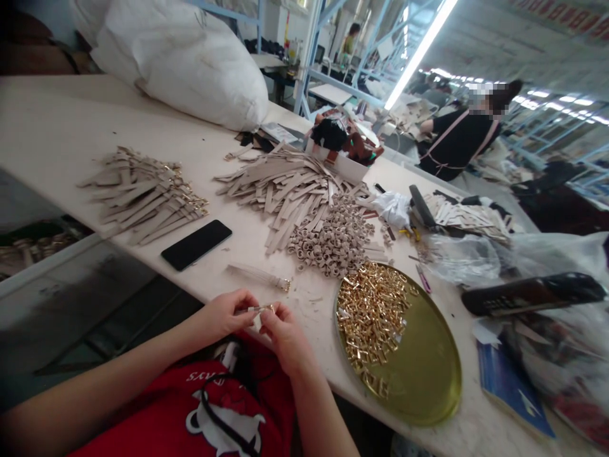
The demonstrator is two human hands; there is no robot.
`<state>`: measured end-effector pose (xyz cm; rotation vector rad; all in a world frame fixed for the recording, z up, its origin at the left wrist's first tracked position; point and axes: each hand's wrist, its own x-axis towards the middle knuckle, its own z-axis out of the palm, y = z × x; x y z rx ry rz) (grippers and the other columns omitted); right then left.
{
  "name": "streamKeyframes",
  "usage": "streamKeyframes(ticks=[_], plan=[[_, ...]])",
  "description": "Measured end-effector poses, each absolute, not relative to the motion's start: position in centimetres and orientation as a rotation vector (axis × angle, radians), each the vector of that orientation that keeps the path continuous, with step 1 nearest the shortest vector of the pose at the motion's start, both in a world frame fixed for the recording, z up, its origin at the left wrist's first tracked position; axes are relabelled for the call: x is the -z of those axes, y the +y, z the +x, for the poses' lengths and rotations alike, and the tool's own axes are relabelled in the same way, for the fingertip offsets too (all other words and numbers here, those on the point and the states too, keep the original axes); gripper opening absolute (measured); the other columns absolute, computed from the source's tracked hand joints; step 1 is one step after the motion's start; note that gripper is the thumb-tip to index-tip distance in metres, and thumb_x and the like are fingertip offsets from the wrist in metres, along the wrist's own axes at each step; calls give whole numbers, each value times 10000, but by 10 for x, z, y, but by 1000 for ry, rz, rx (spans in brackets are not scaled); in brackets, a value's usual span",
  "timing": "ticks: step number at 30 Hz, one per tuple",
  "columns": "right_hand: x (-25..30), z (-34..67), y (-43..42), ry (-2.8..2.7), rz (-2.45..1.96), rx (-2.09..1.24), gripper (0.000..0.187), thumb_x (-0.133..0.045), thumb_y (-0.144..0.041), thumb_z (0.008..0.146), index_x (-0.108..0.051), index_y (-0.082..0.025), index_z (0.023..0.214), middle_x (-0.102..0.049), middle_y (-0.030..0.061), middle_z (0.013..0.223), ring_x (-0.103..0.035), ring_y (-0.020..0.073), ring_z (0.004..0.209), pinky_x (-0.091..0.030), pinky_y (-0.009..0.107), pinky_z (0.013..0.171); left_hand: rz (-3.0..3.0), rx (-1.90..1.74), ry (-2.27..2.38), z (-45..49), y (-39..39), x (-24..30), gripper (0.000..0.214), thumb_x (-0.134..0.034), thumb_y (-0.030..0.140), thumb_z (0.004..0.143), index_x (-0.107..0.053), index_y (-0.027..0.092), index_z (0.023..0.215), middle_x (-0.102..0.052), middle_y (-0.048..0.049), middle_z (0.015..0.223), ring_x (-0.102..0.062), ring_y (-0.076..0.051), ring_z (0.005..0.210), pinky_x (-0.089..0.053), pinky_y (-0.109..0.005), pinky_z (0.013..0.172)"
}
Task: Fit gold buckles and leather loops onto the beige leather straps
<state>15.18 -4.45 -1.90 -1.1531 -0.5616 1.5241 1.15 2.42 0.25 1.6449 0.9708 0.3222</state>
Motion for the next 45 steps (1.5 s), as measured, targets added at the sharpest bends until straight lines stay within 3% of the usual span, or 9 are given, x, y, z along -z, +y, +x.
streamKeyframes(ticks=[5, 11, 16, 21, 33, 40, 45], plan=[[13, 158, -32, -653, -1280, -1215, 289, -621, -393, 691, -409, -203, 640, -449, -47, 599, -435, 100, 560, -393, 230, 564, 1398, -265, 842, 17, 36, -16, 274, -570, 358, 699, -543, 140, 864, -553, 29, 652, -480, -98, 549, -375, -206, 516], [7, 169, -20, -825, -1459, -980, 255, -559, -336, 736, -481, -193, 932, -462, -45, 639, -429, 102, 556, -357, 224, 522, 1379, -308, 832, 28, 49, -19, 266, -583, 334, 709, -542, 138, 884, -596, 2, 717, -516, -103, 598, -413, -222, 564], [6, 179, -14, -983, -1529, -995, 124, -468, -295, 778, -514, -186, 816, -427, -58, 552, -396, 100, 495, -321, 223, 481, 1287, -263, 802, 33, 57, -25, 297, -609, 351, 681, -543, 130, 868, -619, -16, 740, -549, -121, 627, -435, -249, 605], [-2, 187, -14, -1401, -1656, -733, 61, -501, -216, 755, -555, -192, 772, -533, -16, 652, -461, 119, 582, -337, 237, 553, 1239, -199, 801, 35, 62, -29, 344, -614, 385, 678, -554, 115, 883, -616, -14, 718, -567, -122, 632, -425, -246, 624], [3, 197, -37, -1441, -1601, -1124, 48, -498, -224, 780, -531, -188, 783, -457, -47, 600, -393, 96, 536, -296, 200, 496, 1094, -1, 712, 39, 50, -21, 303, -620, 304, 655, -577, 123, 894, -621, 1, 674, -562, -116, 638, -420, -220, 630], [1, 200, -42, -1481, -1528, -1259, 104, -487, -279, 815, -542, -197, 785, -509, -32, 654, -443, 108, 603, -337, 211, 549, 1204, 135, 801, 38, 42, -23, 268, -554, 230, 641, -566, 143, 895, -631, 17, 649, -533, -109, 523, -372, -184, 465], [9, 191, -44, -1378, -1566, -1061, 123, -443, -275, 832, -523, -185, 803, -527, -15, 666, -467, 117, 599, -366, 224, 555, 1278, 69, 781, 34, 48, -24, 293, -546, 378, 705, -556, 136, 869, -620, 2, 664, -550, -110, 555, -391, -190, 500]])
